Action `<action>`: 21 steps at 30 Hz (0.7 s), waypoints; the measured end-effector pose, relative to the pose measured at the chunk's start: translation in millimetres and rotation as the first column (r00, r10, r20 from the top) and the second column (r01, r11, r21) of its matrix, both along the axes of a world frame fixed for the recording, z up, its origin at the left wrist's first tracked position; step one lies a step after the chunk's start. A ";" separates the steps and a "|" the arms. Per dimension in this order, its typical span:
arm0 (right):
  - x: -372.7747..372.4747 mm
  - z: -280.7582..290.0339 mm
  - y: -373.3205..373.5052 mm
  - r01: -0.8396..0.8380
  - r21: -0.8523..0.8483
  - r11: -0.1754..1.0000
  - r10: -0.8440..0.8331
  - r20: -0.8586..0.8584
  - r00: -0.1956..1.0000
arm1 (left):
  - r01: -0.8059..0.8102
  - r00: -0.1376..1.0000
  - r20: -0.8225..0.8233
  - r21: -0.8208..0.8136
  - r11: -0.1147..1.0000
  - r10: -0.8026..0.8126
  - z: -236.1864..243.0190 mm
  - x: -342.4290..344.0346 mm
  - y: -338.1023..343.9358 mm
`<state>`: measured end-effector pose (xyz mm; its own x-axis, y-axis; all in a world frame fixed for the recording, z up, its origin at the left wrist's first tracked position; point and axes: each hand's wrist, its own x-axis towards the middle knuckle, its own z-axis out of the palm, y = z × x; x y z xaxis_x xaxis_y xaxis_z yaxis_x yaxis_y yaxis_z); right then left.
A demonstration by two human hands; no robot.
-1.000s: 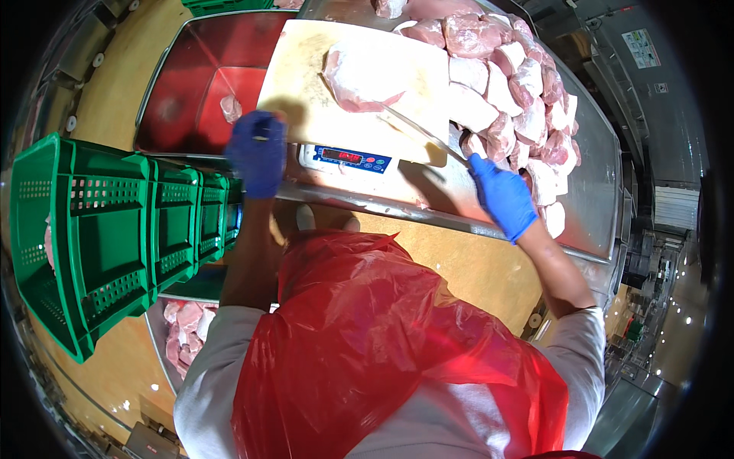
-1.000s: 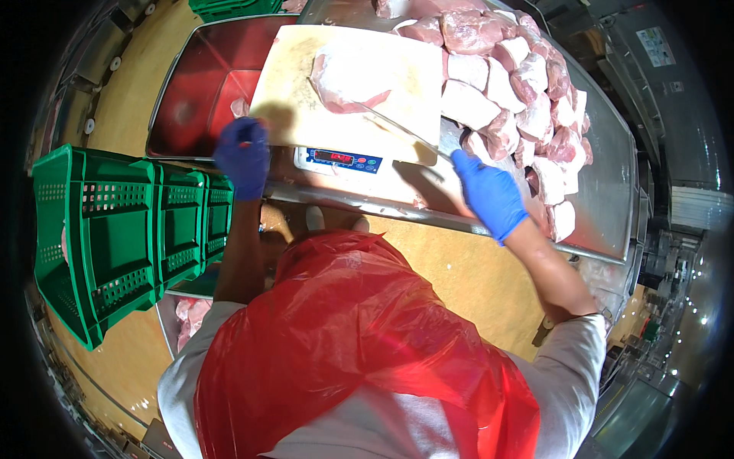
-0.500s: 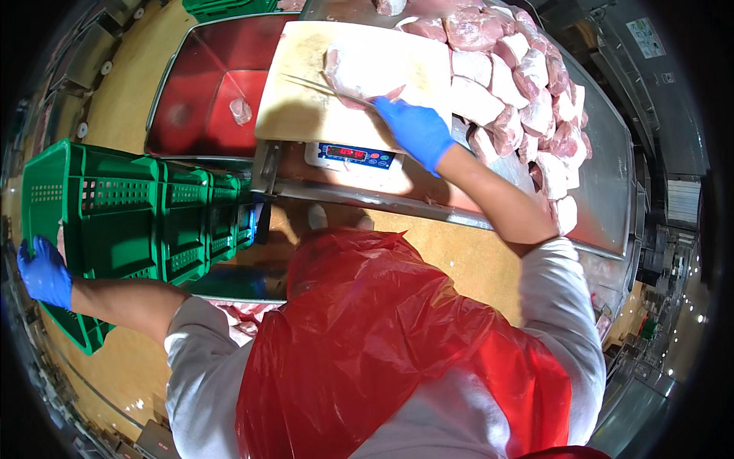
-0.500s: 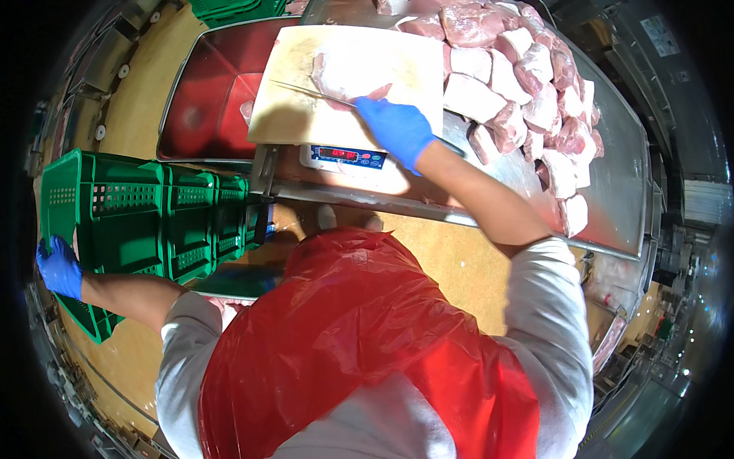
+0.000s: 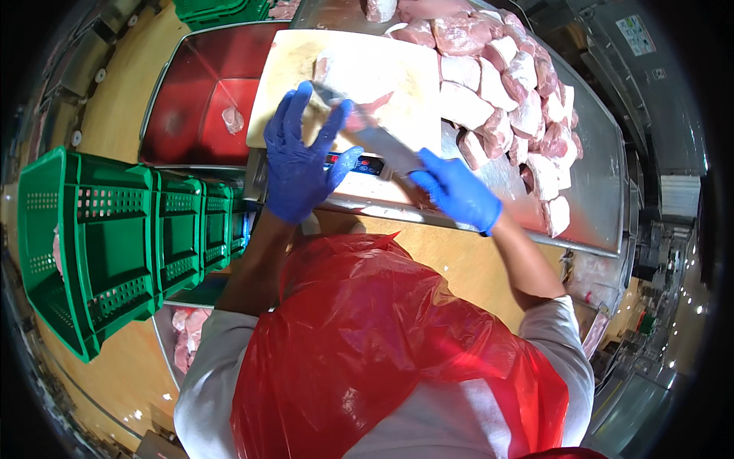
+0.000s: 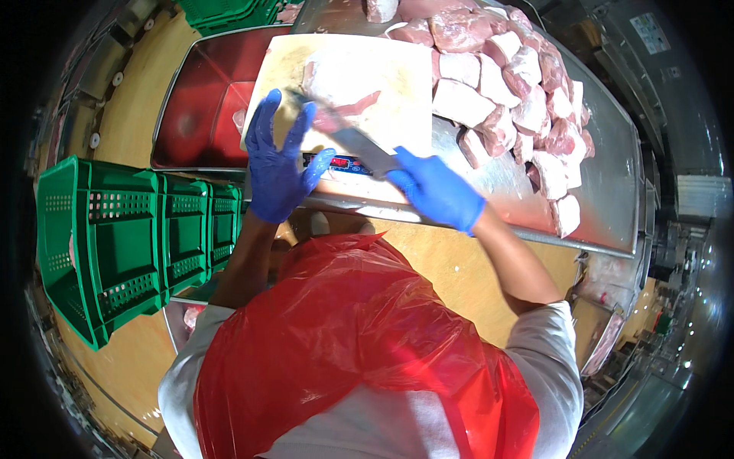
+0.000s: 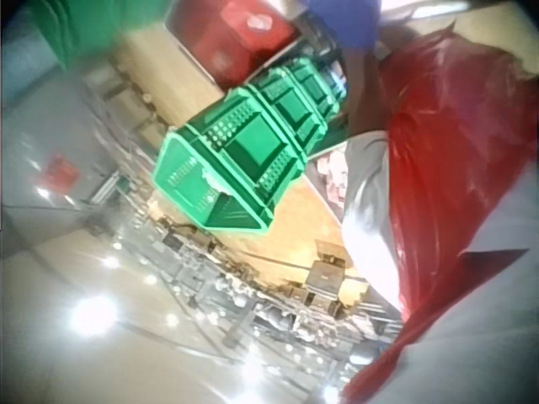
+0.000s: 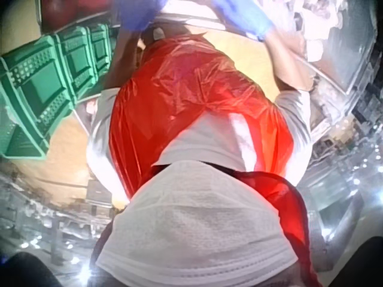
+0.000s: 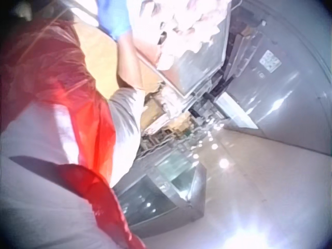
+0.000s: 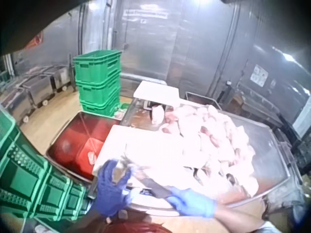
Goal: The person cuts large pieces of raw meat into smaller portions using a knife on a cutting board. The cut pieces are placed into a green basket. The person wears blue gloves and a red apron.
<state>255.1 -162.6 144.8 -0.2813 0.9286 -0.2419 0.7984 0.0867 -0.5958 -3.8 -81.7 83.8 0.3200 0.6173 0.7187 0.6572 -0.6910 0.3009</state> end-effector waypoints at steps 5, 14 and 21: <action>-38.7 10.8 -14.3 -0.120 0.161 0.980 0.116 0.035 0.993 | -0.119 0.989 0.126 0.369 0.922 0.077 2.4 -45.8 41.2; -26.7 24.0 -13.6 -0.002 0.232 0.973 0.046 -0.184 0.982 | 0.895 -0.167 0.908 -0.023 0.445 0.384 -33.3 -105.5 44.1; -10.4 8.3 4.6 0.471 0.004 0.882 -0.440 -0.353 0.826 | 0.508 0.273 0.903 -0.428 0.747 0.332 -25.0 -131.6 6.4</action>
<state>244.6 -158.0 153.2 0.1304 0.9838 -0.1234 0.5158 -0.1736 -0.8389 -135.4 -75.3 58.8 -0.1857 0.9813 0.0496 -0.4177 -0.1246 0.9000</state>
